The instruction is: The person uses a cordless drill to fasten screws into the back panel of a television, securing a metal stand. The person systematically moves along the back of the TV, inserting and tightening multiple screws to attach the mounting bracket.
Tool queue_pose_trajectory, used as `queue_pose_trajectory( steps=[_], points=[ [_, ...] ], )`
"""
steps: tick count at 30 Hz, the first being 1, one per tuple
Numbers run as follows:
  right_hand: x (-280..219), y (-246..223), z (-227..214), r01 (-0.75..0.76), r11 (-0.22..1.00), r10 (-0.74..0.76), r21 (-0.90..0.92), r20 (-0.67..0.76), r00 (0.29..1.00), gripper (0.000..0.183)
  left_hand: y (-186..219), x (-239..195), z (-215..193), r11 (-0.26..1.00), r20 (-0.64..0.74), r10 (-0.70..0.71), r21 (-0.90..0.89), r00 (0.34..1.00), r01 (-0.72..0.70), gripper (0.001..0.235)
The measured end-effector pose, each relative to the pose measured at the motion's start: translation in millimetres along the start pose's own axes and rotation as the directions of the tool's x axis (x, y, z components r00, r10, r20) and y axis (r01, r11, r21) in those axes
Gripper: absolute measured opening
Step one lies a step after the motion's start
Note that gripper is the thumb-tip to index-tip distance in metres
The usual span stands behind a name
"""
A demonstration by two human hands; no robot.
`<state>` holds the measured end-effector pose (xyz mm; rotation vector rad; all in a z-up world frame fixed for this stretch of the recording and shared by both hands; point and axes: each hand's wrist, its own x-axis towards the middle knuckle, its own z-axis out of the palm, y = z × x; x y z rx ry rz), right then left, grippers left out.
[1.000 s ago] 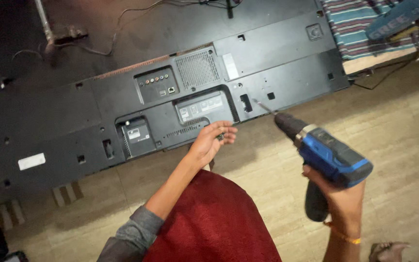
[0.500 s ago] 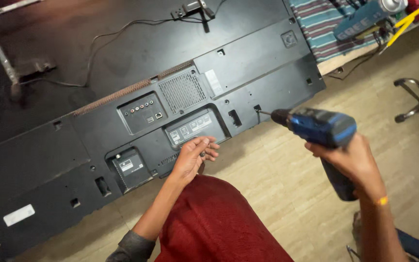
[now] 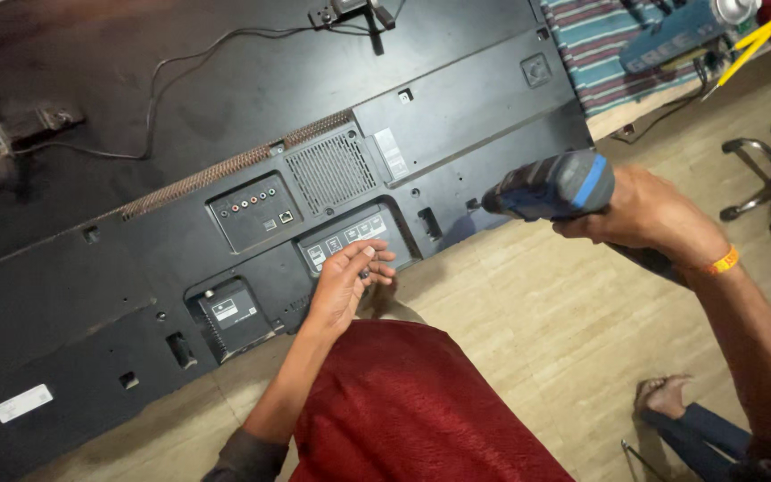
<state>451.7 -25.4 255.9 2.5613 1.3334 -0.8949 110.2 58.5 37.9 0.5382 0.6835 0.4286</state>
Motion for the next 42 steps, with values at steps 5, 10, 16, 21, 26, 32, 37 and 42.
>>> queue_pose_trajectory(
  steps=[5,10,16,21,26,32,37,42],
  points=[
    [0.5,-0.3,-5.1,0.133,0.98,-0.14,-0.145,-0.04,0.989,0.041,-15.2,-0.3,5.3,0.997,-0.067,0.058,-0.044,0.996,-0.061,0.026],
    [22.6,13.6,-19.6,0.077,0.991,-0.067,-0.111,0.094,0.993,0.042,-33.4,18.4,31.5,0.983,-0.127,0.161,-0.067,0.979,-0.17,0.025],
    [53.6,34.7,-31.5,0.381,0.891,-0.36,-0.248,0.128,0.924,0.049,-71.3,53.4,82.6,0.931,-0.226,0.31,-0.126,0.924,-0.343,0.028],
    [56.6,28.1,-39.7,0.533,0.799,-0.499,-0.277,0.187,0.846,0.044,-104.1,61.6,110.3,0.884,-0.306,0.378,-0.16,0.874,-0.439,0.028],
    [52.6,37.3,-41.9,0.66,0.719,-0.641,-0.218,0.161,0.751,0.038,-142.3,54.8,125.3,0.875,-0.42,0.35,-0.172,0.837,-0.452,0.028],
    [52.1,54.9,-46.1,0.657,0.749,-0.638,-0.086,0.173,0.75,0.038,-163.2,58.0,133.0,0.871,-0.45,0.307,-0.222,0.838,-0.438,0.027],
    [51.3,50.1,-49.7,0.617,0.772,-0.594,-0.154,0.171,0.786,0.034,-151.3,74.5,134.8,0.89,-0.452,0.303,-0.181,0.839,-0.419,0.026],
    [57.4,21.6,-57.1,0.602,0.765,-0.554,-0.23,0.243,0.796,0.036,-129.1,81.2,126.5,0.869,-0.475,0.333,-0.18,0.814,-0.46,0.026]
  ],
)
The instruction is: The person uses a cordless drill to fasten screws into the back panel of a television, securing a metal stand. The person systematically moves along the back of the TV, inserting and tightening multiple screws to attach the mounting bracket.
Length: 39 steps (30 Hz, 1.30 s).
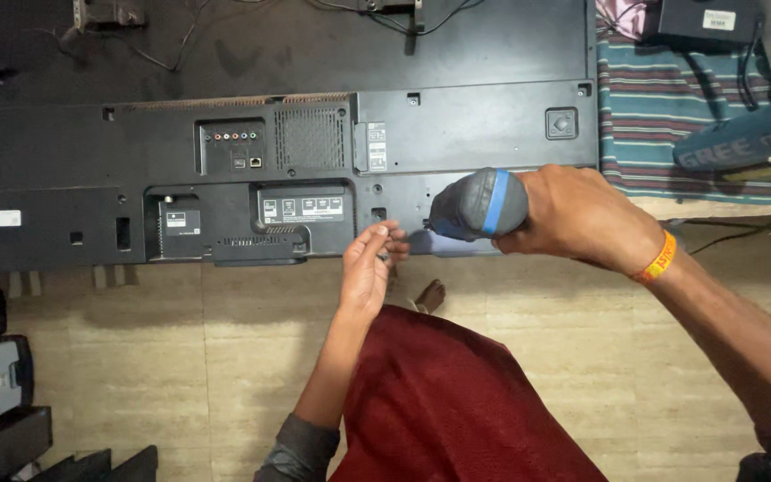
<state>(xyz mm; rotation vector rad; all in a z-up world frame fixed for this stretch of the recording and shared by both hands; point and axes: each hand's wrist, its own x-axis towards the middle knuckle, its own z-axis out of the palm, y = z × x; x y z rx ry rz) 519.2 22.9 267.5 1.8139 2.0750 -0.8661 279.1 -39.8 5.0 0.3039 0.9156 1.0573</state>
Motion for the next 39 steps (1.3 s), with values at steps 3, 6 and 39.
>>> queue_pose_trajectory(
  steps=[3,6,39],
  points=[
    [6.6,-15.1,-9.8,0.002,1.0,-0.001,-0.018,0.042,0.999,0.047,15.2,10.2,-6.2,0.998,0.005,0.038,-0.041,0.999,-0.037,0.026],
    [8.8,-26.0,-15.0,-0.037,0.997,0.045,-0.07,0.112,0.993,0.056,26.4,16.9,-13.0,0.996,0.013,0.054,-0.066,0.998,-0.053,0.025],
    [-170.3,38.6,109.4,-0.245,0.466,0.77,0.85,-0.254,0.586,0.044,42.3,57.1,-5.9,0.993,0.083,-0.115,0.046,0.99,0.111,0.027]
  ],
)
